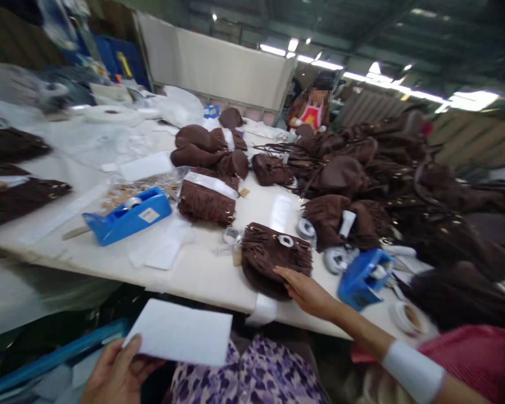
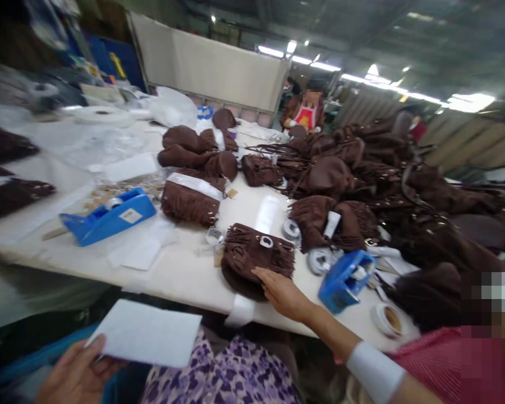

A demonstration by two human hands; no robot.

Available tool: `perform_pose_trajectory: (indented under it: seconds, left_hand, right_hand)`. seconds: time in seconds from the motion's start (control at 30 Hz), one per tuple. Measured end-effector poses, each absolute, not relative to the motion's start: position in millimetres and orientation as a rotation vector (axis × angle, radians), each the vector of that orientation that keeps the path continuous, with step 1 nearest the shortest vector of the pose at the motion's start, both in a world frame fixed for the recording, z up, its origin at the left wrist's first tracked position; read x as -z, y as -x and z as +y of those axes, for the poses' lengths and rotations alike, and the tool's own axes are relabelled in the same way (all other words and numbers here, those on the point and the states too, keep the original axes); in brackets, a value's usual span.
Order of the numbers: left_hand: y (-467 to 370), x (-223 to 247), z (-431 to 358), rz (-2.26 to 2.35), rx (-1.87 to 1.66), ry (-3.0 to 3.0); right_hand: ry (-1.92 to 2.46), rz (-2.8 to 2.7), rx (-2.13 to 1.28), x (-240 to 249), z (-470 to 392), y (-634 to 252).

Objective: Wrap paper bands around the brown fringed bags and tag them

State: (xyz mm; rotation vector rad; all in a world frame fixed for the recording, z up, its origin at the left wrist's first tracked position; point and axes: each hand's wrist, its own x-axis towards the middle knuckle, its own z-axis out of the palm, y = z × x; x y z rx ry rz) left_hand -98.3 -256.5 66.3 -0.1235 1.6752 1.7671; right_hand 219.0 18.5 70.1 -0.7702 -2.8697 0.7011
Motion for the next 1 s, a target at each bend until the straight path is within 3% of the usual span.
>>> perform_pose_trajectory:
  seconds: [0.1, 0.27, 1.0]
  left_hand:
    - [36, -87, -189, 1.391, -1.576, -0.006]
    - [-25, -106, -133, 1.376, -1.365, -0.249]
    - [-52, -35, -86, 1.665, -1.541, -0.272]
  right_hand:
    - [0.862, -2.755, -0.938, -85, 36, -222]
    - [0.937, -2.681, -1.027, -95, 55, -228]
    - [0.779, -2.753, -0.985, -102, 50, -232]
